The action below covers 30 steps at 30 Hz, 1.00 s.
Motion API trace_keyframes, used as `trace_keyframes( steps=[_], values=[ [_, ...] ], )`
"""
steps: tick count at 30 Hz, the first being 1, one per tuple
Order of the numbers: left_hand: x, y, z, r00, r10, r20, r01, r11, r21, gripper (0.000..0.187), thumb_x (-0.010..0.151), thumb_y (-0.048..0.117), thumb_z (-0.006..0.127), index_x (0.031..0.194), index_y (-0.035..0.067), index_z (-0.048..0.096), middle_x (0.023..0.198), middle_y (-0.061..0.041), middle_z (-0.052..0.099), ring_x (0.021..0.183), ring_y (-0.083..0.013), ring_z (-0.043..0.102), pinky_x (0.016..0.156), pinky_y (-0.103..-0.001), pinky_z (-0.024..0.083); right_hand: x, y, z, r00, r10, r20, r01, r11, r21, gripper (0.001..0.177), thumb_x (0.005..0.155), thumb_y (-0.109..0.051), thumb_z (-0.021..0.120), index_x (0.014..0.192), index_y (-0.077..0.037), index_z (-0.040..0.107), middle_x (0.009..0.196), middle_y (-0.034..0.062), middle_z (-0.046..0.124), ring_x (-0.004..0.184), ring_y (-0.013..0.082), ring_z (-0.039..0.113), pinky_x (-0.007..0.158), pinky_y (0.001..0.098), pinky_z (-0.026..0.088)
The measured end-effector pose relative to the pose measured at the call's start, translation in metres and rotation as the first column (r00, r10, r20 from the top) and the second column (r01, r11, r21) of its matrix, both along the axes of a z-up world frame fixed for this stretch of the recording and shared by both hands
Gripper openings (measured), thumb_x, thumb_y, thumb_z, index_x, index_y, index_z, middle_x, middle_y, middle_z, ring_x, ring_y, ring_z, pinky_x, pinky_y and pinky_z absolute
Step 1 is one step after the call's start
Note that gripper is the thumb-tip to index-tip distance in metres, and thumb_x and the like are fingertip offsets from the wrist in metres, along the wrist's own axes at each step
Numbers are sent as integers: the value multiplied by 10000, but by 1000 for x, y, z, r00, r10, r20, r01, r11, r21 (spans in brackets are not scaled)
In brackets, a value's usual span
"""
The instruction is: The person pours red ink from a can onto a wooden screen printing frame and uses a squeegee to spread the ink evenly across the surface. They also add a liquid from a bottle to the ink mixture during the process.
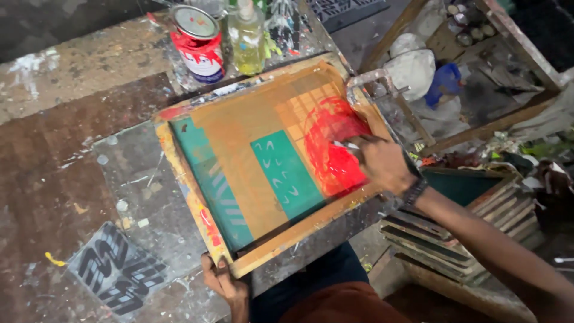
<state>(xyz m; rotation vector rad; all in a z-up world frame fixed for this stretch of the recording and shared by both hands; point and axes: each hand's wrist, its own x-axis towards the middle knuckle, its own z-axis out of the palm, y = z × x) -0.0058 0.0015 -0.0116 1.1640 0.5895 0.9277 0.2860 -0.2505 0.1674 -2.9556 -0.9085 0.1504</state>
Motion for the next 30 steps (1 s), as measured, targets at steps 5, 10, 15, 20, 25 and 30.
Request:
trace_keyframes(
  steps=[5,10,15,20,25,30],
  values=[
    [-3,-1,-17,999,30,-15,-29,999,46,244,1012,234,550,958,6,482,873,-29,504,824,-107,463,755,-251,382,-22,-17,-3,996,86,-9,-85,995,51,513,793,-51,630,1264,-247,681,943,136,742,758,351,730,614,471,573],
    [9,0,34,997,-12,-80,14,1000,25,254,930,243,483,973,-5,516,845,-35,577,754,-117,520,684,-261,403,-9,-17,-27,989,105,106,-101,994,-41,434,846,-54,616,1251,-197,682,944,134,740,707,343,727,612,487,568],
    [0,3,-4,996,31,-86,-17,987,158,241,980,222,496,944,-15,521,843,-43,503,779,-130,464,702,-275,366,47,-18,-25,992,-95,84,79,981,178,289,868,-155,625,1140,-165,720,907,184,734,767,394,706,650,517,561],
    [7,2,20,997,26,-66,-18,992,122,244,971,218,479,969,-22,529,840,-52,555,764,-131,495,692,-274,384,48,-24,-40,990,-140,27,140,990,-9,235,992,-362,650,1063,-153,732,892,174,744,828,369,717,746,499,582],
    [0,2,-6,995,54,-88,-40,988,150,214,995,189,501,953,-20,524,840,-52,510,779,-131,461,707,-276,359,-5,-28,-16,924,315,216,-335,940,62,477,774,-154,651,1247,-202,680,872,128,749,640,315,698,701,500,567],
    [-2,2,1,993,28,-113,-13,991,130,208,986,187,488,949,-16,515,821,-59,538,746,-134,479,680,-276,375,-7,-37,24,986,-1,-168,-21,991,-130,547,788,-176,664,1329,-254,636,869,119,735,761,302,721,716,429,581]
  ],
)
